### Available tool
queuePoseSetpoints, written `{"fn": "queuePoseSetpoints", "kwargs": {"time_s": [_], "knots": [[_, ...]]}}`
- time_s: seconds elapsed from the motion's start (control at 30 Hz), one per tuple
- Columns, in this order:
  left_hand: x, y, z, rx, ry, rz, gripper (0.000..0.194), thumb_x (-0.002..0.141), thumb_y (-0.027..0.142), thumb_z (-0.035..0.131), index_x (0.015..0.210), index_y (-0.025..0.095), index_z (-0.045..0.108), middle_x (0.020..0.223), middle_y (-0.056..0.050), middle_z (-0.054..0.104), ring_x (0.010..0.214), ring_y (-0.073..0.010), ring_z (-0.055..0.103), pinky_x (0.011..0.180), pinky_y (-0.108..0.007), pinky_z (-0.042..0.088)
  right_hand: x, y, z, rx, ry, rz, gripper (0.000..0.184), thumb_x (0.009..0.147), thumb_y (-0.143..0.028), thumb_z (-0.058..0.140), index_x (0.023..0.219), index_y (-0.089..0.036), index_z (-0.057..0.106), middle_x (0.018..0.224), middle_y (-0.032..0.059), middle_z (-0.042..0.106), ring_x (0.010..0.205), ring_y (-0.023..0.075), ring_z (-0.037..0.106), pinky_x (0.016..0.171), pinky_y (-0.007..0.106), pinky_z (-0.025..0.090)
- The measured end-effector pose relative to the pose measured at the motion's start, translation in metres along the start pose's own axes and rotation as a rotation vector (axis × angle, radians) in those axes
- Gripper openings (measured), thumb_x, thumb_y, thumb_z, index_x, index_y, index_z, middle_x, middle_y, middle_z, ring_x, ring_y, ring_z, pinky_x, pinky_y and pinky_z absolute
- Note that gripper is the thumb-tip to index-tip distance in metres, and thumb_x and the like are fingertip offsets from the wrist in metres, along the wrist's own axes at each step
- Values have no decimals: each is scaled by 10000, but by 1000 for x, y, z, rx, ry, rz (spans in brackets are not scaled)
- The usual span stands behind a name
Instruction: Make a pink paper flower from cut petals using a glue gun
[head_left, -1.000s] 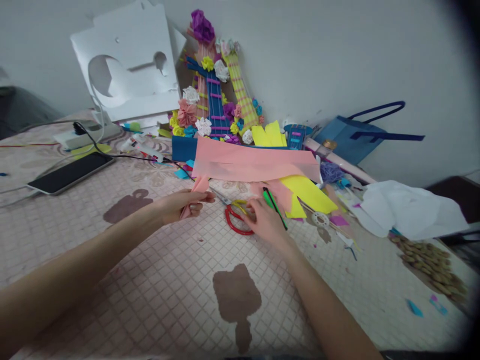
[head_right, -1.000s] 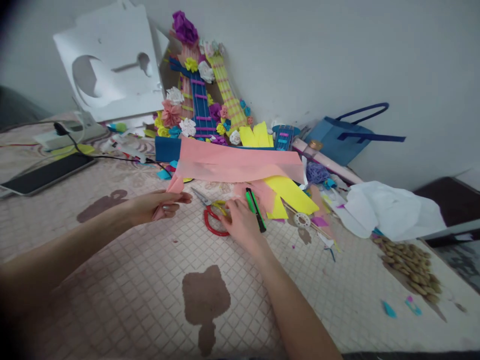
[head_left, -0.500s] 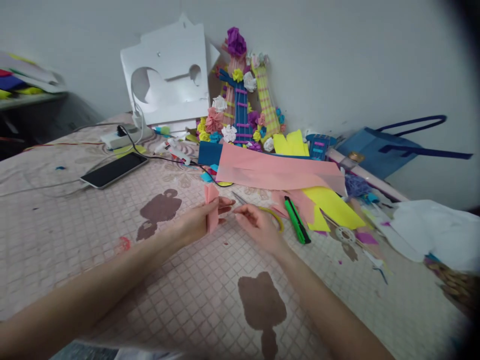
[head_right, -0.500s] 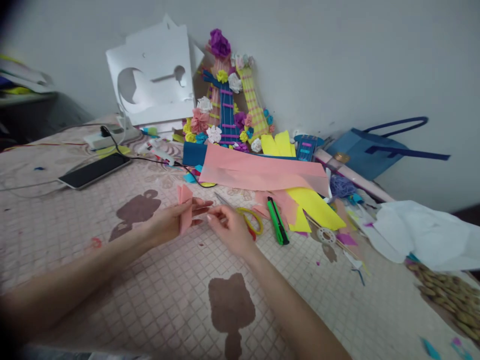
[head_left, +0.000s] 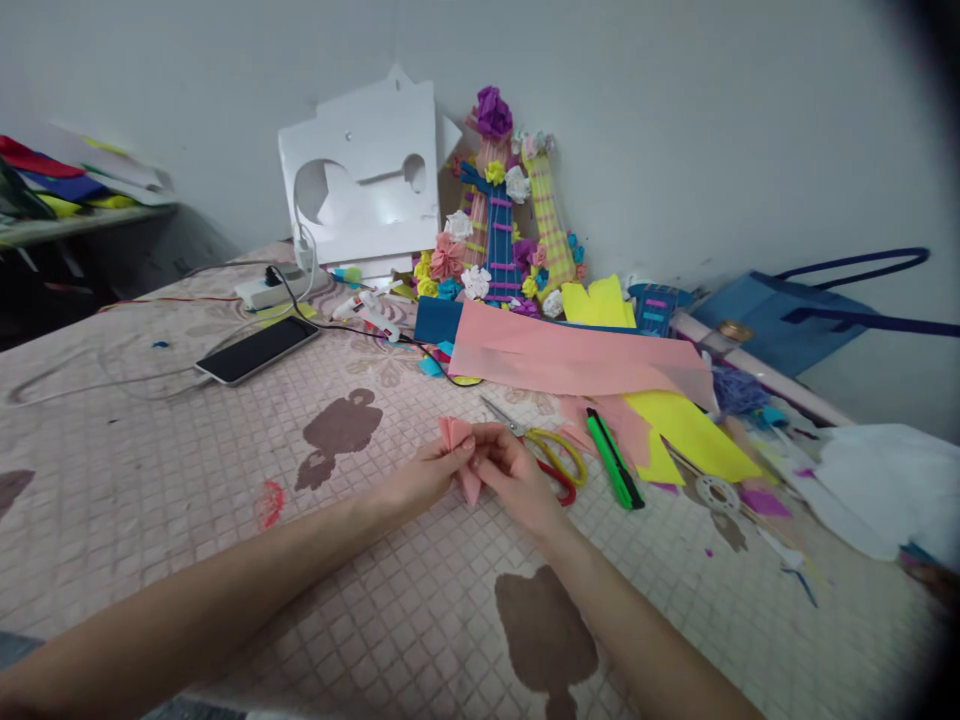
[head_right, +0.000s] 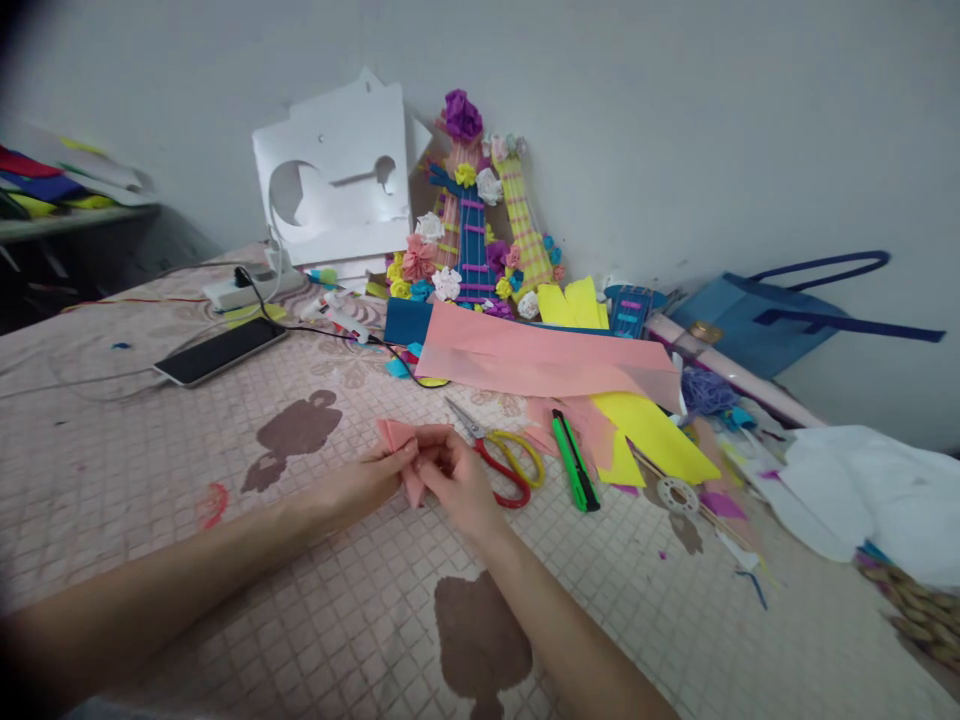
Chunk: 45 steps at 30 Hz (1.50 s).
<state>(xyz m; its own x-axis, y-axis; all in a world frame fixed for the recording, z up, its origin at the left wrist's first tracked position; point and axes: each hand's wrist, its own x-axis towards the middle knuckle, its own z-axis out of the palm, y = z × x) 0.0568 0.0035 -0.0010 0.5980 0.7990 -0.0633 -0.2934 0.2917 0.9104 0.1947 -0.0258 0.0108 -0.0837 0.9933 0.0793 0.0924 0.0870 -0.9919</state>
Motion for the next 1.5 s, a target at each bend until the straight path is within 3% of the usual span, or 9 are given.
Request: {"fn": "queuePoseSetpoints", "kwargs": {"time_s": [0.13, 0.27, 0.37, 0.47, 0.6, 0.83, 1.3, 1.4, 1.5], "knots": [[-1, 11, -6, 86, -56, 48, 559, 802, 369, 634, 1305, 197, 461, 1132, -94, 625, 1029, -191, 591, 935, -356, 434, 0, -5, -11, -244, 1, -55, 66, 807, -261, 518, 815, -207, 555, 746, 0, 619, 654, 136, 574, 600, 262, 461], [0, 22, -22, 475, 93, 164, 725, 658, 313, 755, 1296, 194, 433, 1262, -134, 533, 1094, -225, 553, 912, -376, 456, -2, -9, -22, -801, 72, -224, 82, 798, -171, 491, 799, -213, 562, 748, 19, 615, 724, 174, 558, 664, 304, 432], [2, 22, -30, 882, 95, 338, 570, 652, 307, 754, 1171, 197, 546, 1158, -103, 601, 1080, -234, 544, 942, -399, 428, -5, -6, -23, -1096, 28, -338, 128, 791, -114, 482, 814, -212, 561, 810, 51, 612, 825, 219, 543, 724, 347, 419], [3, 19, -28, 1122, 20, 429, 315, 709, 274, 703, 1004, 186, 641, 1010, -83, 658, 991, -232, 566, 919, -390, 425, -7, -3, -19, -1179, -29, -363, 116, 808, -113, 485, 811, -214, 541, 824, 55, 600, 839, 229, 531, 730, 353, 419], [2, 17, -23, 1138, -19, 428, 141, 808, 250, 604, 901, 177, 681, 896, -65, 671, 872, -193, 587, 811, -315, 449, -8, -2, -18, -1151, -56, -331, 104, 825, -117, 493, 838, -213, 529, 844, 48, 602, 854, 225, 531, 732, 343, 421], [5, 15, -27, 1064, -45, 422, 141, 851, 248, 581, 861, 182, 705, 832, -43, 682, 791, -156, 592, 744, -261, 444, -7, 0, -21, -1126, -70, -330, 88, 878, -167, 482, 850, -214, 551, 850, 47, 604, 859, 223, 537, 742, 343, 422], [3, 12, -26, 1116, -16, 486, 145, 852, 257, 598, 812, 168, 706, 751, -39, 657, 727, -148, 570, 698, -263, 434, -9, 1, -20, -1094, -85, -285, 136, 884, -168, 452, 829, -205, 571, 847, 55, 617, 830, 214, 552, 719, 333, 418], [2, 13, -25, 975, 63, 491, 135, 820, 266, 634, 903, 168, 676, 855, -49, 658, 802, -158, 593, 750, -278, 455, -7, -3, -22, -938, -21, -251, 114, 841, -165, 483, 794, -206, 579, 811, 43, 615, 796, 204, 552, 704, 326, 411], [1, 14, -21, 683, 168, 422, 420, 742, 310, 718, 1102, 161, 563, 1004, -75, 626, 889, -175, 602, 799, -306, 469, -6, -8, -20, -505, 54, -106, 90, 819, -246, 525, 752, -208, 570, 707, 1, 582, 663, 154, 528, 613, 282, 402]]}}
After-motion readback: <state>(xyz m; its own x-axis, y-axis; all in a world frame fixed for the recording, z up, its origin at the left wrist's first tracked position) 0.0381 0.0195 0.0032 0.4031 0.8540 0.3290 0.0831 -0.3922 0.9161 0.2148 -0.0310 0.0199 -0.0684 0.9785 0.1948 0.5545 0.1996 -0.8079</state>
